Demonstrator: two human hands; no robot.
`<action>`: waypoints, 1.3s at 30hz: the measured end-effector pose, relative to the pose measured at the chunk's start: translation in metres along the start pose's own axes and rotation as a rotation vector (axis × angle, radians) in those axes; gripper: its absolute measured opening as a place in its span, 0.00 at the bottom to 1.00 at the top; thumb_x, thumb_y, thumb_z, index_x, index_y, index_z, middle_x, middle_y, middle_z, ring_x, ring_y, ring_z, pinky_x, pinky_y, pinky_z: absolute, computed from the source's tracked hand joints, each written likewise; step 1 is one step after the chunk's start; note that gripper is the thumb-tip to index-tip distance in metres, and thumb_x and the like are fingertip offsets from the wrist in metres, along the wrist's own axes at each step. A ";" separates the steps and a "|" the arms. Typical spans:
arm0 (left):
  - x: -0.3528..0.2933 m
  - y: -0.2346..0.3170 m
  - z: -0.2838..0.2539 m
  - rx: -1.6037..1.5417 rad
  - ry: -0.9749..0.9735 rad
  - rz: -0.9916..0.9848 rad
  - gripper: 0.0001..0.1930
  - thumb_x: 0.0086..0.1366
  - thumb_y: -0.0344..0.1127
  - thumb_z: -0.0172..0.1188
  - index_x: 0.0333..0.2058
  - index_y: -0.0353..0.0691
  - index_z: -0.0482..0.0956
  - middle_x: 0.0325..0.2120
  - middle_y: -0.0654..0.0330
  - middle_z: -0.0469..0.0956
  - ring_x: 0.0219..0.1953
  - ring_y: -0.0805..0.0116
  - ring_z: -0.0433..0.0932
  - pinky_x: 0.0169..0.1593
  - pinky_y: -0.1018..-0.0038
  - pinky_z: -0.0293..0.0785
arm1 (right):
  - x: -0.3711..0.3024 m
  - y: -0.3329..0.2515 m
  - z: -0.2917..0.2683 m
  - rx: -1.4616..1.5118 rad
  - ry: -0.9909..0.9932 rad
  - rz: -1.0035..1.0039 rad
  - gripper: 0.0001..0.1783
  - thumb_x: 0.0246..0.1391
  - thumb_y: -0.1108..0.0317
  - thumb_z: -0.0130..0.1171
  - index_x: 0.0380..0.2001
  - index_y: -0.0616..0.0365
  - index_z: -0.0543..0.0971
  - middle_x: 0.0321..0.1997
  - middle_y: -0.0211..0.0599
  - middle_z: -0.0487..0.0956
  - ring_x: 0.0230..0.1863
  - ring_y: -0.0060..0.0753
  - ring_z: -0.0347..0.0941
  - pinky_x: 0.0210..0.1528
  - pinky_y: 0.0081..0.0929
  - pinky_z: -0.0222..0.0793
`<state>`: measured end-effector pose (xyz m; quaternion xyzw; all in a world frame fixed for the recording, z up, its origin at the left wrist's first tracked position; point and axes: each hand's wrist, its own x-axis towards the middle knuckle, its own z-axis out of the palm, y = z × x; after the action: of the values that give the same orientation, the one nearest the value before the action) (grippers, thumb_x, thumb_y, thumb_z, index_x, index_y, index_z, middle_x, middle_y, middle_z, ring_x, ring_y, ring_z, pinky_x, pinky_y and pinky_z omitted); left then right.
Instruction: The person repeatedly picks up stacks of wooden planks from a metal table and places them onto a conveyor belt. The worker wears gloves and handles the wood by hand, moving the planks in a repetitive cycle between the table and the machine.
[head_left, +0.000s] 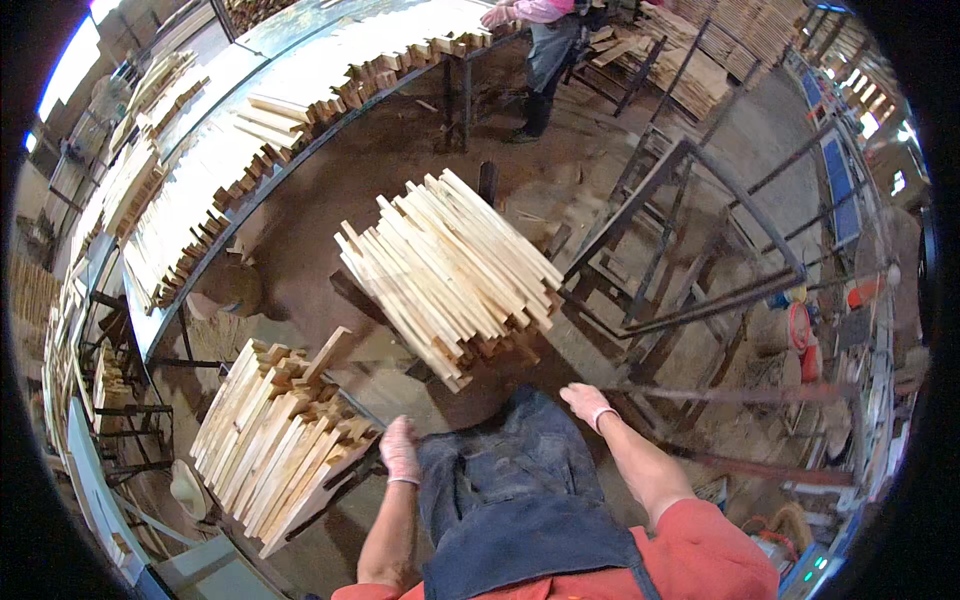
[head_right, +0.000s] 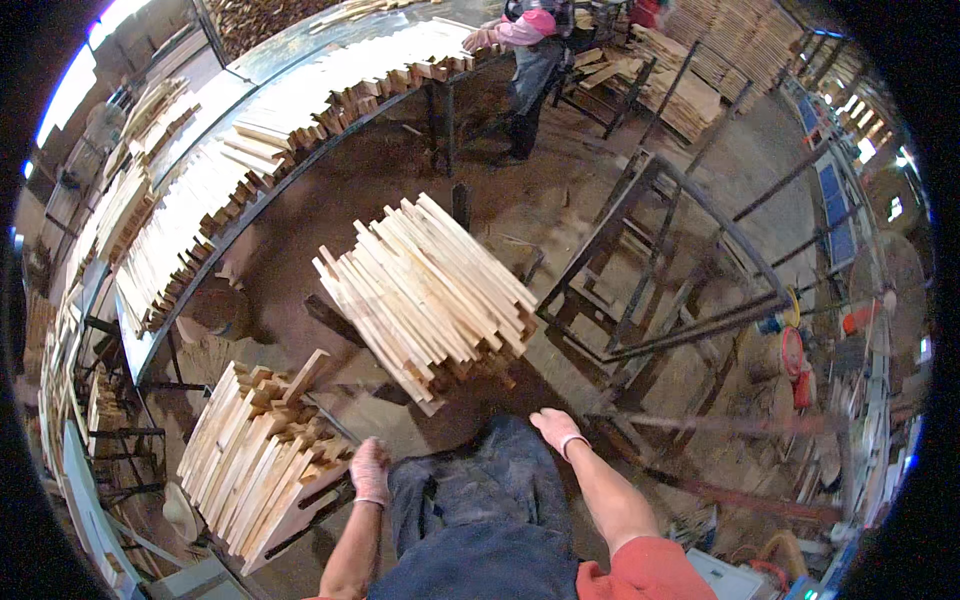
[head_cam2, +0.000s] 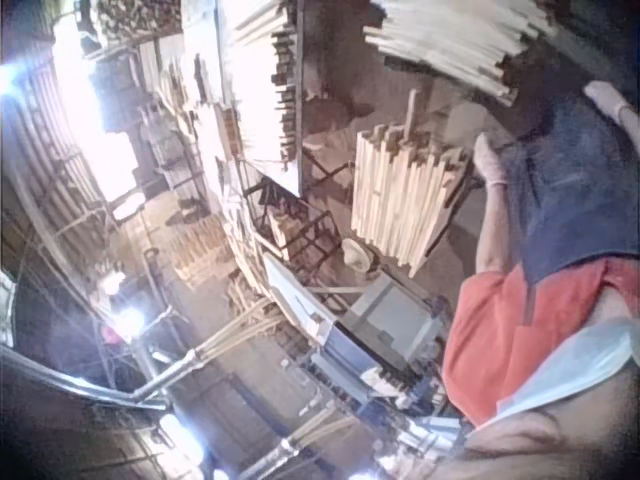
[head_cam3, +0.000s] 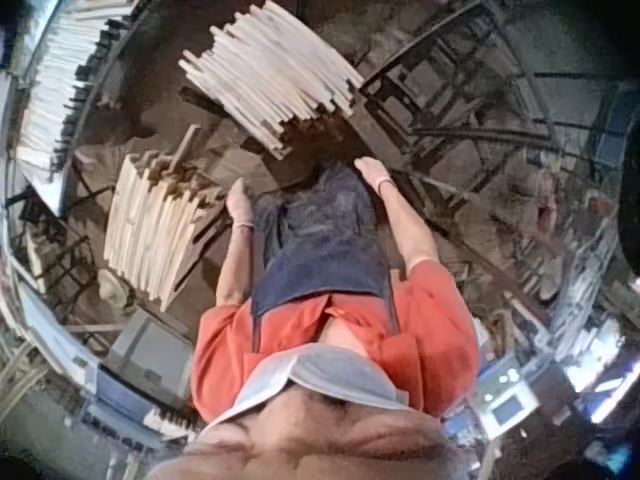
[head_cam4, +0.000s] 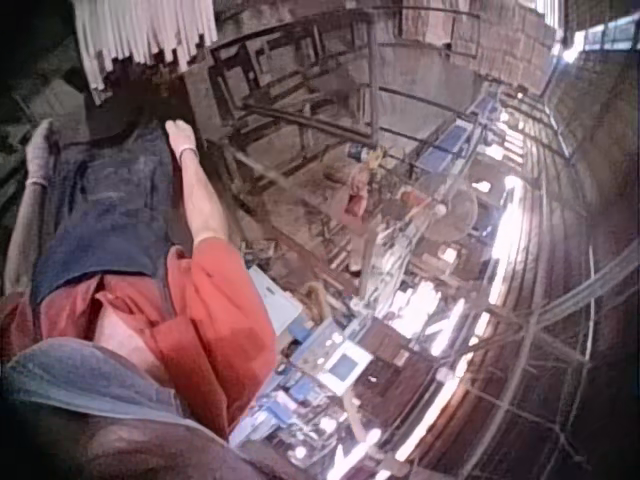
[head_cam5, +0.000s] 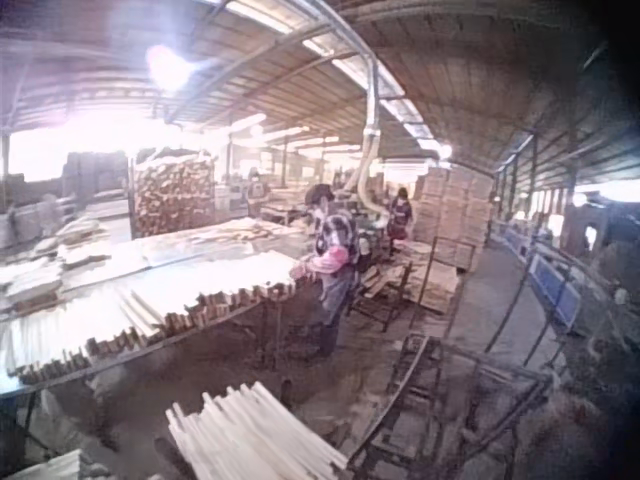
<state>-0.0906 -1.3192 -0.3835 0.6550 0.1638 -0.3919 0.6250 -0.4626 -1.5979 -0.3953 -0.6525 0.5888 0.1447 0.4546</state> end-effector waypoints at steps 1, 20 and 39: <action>0.007 0.012 0.006 0.026 0.007 0.099 0.16 0.73 0.47 0.64 0.27 0.48 0.78 0.25 0.70 0.75 0.27 0.75 0.69 0.33 0.72 0.66 | 0.017 -0.028 -0.018 0.039 -0.001 -0.050 0.33 0.67 0.44 0.53 0.55 0.65 0.82 0.61 0.64 0.81 0.67 0.62 0.75 0.67 0.50 0.69; 0.248 0.113 0.186 0.234 -0.184 -0.095 0.22 0.75 0.62 0.62 0.43 0.47 0.82 0.28 0.70 0.76 0.29 0.72 0.72 0.34 0.72 0.68 | 0.322 -0.340 -0.138 -0.071 0.398 -0.132 0.49 0.64 0.32 0.60 0.74 0.60 0.69 0.70 0.64 0.75 0.71 0.63 0.72 0.74 0.46 0.66; 0.233 0.142 0.202 0.148 -0.185 -0.075 0.21 0.63 0.45 0.72 0.50 0.40 0.79 0.30 0.63 0.81 0.23 0.76 0.74 0.25 0.78 0.69 | 0.360 -0.347 -0.127 -0.246 0.219 0.007 0.54 0.60 0.15 0.47 0.51 0.63 0.84 0.52 0.64 0.85 0.57 0.65 0.82 0.62 0.51 0.75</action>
<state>0.0955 -1.5983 -0.4351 0.6538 0.1006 -0.4848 0.5721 -0.0993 -1.9608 -0.4403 -0.7132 0.6147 0.1452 0.3039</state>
